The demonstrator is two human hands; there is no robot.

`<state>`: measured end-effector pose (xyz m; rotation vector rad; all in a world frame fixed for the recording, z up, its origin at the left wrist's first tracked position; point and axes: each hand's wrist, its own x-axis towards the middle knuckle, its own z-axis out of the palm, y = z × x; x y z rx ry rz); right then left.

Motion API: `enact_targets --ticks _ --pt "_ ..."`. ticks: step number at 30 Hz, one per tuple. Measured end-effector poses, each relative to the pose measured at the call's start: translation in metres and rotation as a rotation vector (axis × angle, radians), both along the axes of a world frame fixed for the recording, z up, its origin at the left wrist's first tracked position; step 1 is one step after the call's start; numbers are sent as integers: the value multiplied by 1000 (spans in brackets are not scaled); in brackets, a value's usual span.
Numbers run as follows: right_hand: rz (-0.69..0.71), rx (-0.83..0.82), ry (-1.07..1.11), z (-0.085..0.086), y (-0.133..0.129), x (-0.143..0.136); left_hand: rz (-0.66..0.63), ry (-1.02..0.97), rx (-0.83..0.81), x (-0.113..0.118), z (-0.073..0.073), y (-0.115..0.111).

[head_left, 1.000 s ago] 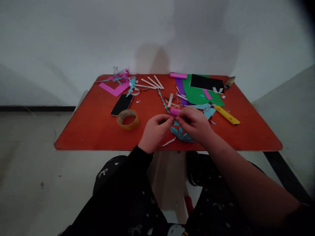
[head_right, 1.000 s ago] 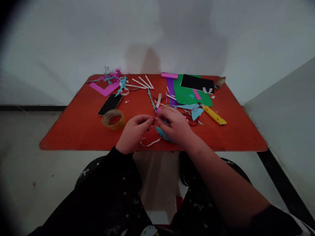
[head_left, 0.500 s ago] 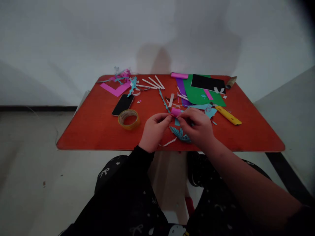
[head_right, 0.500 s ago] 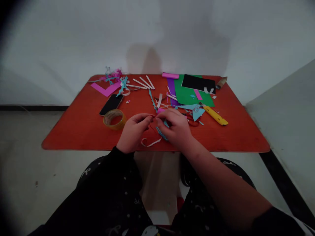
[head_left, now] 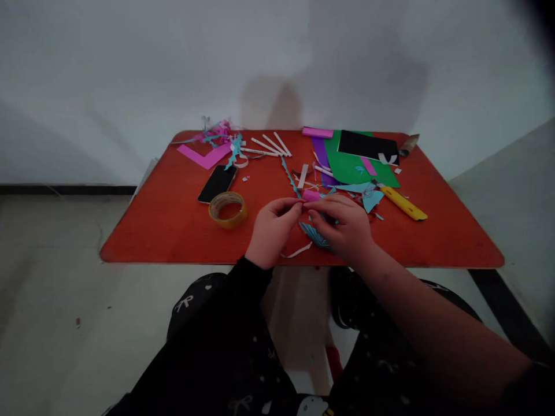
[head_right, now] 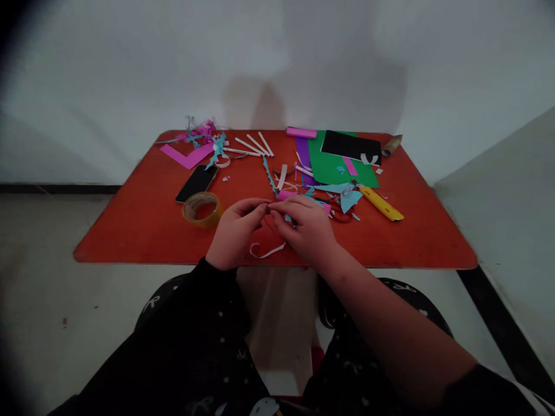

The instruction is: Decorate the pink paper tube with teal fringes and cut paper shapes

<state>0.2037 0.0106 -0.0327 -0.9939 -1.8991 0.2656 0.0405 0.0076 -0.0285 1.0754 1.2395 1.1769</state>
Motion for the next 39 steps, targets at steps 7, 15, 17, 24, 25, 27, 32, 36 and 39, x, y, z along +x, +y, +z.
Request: enact_targets --ticks 7,15,17,24,25,27,32,36,39 --pt "-15 -11 13 2 0 -1 3 5 6 1 -1 1" --pt "-43 -49 -6 0 0 0 10 4 -2 1 -1 1" --pt "-48 -57 -10 0 1 0 9 2 3 1 -2 1" --pt "-74 -85 26 -4 5 -3 6 10 7 3 -3 0" --pt "-84 -94 42 -5 6 -4 6 7 6 4 -3 0" --pt "-97 -110 72 -6 7 -6 2 7 10 5 -2 -1" --pt "-134 -125 103 -9 11 -9 -3 17 27 7 0 -2" --pt "-160 -138 126 -11 12 -10 -32 21 15 9 1 -4" --pt "-175 -142 131 -11 12 -10 -52 15 39 10 0 -5"
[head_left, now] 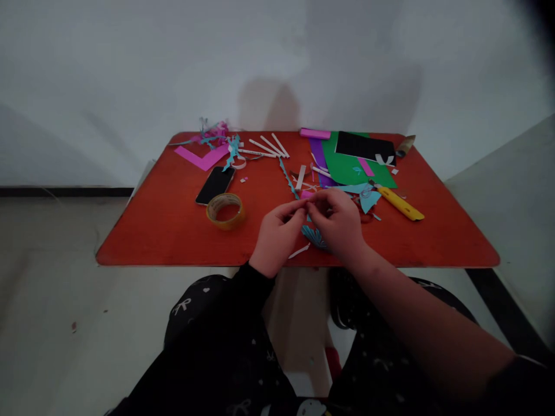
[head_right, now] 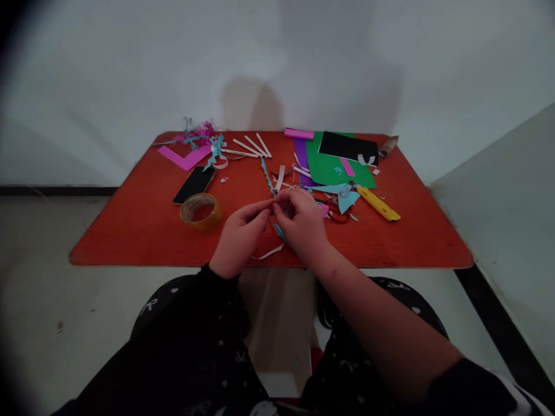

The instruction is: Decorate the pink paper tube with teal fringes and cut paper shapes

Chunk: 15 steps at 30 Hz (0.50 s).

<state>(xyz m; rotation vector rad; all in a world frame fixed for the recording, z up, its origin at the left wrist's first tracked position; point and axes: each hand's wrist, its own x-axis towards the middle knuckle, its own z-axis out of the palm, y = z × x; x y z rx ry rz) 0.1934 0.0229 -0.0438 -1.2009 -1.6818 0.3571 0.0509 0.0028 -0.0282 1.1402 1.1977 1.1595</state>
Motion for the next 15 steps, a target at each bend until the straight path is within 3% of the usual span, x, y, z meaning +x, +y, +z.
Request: enact_targets --ticks 15 --pt "66 -139 200 0 -1 0 2 -7 63 -1 -2 2"
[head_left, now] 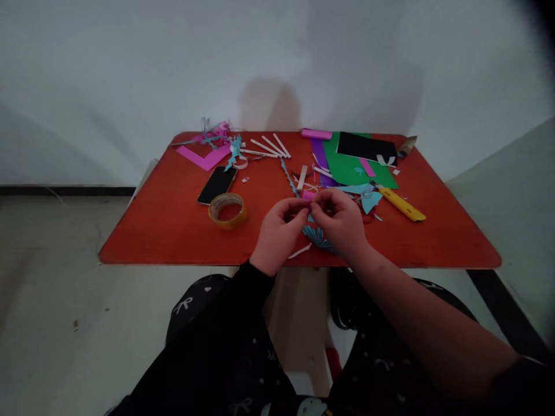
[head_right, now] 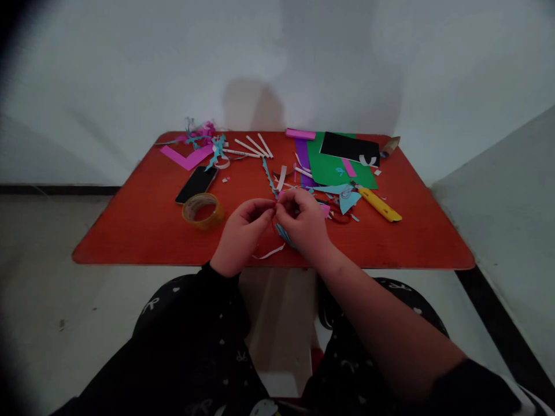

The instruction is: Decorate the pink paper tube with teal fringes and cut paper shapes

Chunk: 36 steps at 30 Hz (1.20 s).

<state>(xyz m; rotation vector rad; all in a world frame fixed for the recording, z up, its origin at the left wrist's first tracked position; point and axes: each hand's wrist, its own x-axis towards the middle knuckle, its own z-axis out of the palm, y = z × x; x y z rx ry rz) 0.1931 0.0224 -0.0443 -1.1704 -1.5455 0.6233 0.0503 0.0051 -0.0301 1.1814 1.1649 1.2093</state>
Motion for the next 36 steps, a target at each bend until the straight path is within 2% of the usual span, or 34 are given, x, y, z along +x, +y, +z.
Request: enact_targets --ticks 5,12,18,25,36 --pt "65 -44 19 2 0 3 0 -21 -13 -2 -1 1" --pt "81 -96 98 1 1 10 8 -51 -45 -6 0 4" --pt "193 -233 95 4 2 8 16 -58 -49 -6 0 4" --pt "157 -333 144 10 0 6 41 -37 -45 -6 -1 5" --pt "184 -409 155 6 0 6 50 -54 -38 -6 0 3"
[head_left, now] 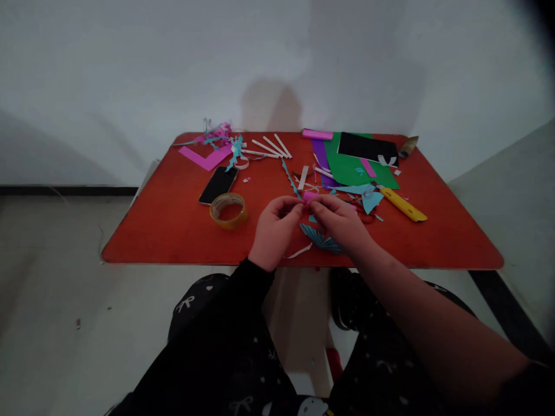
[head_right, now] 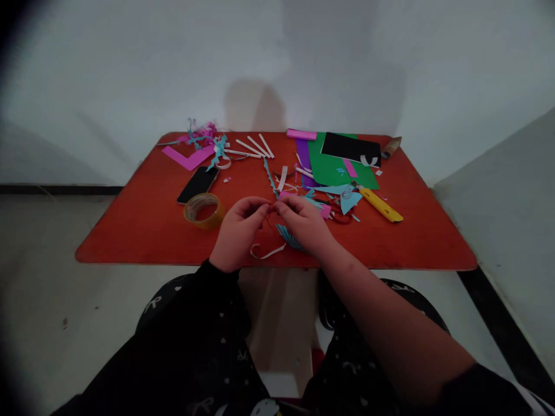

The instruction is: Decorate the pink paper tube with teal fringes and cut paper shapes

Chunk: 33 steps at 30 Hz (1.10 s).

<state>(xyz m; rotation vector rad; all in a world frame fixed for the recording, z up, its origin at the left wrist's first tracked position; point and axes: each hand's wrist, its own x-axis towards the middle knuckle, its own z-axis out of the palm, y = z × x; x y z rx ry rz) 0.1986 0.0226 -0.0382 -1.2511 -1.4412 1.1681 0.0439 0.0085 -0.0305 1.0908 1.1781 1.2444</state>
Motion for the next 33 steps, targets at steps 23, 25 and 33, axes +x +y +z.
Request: enact_targets --ticks 23,25,33 --pt "-123 -115 161 3 5 8 -20 180 171 -4 1 2" --pt "-135 -104 190 2 6 10 -81 195 177 -5 -1 2" --pt "-156 55 35 5 1 7 -167 -12 -51 -2 -4 2"
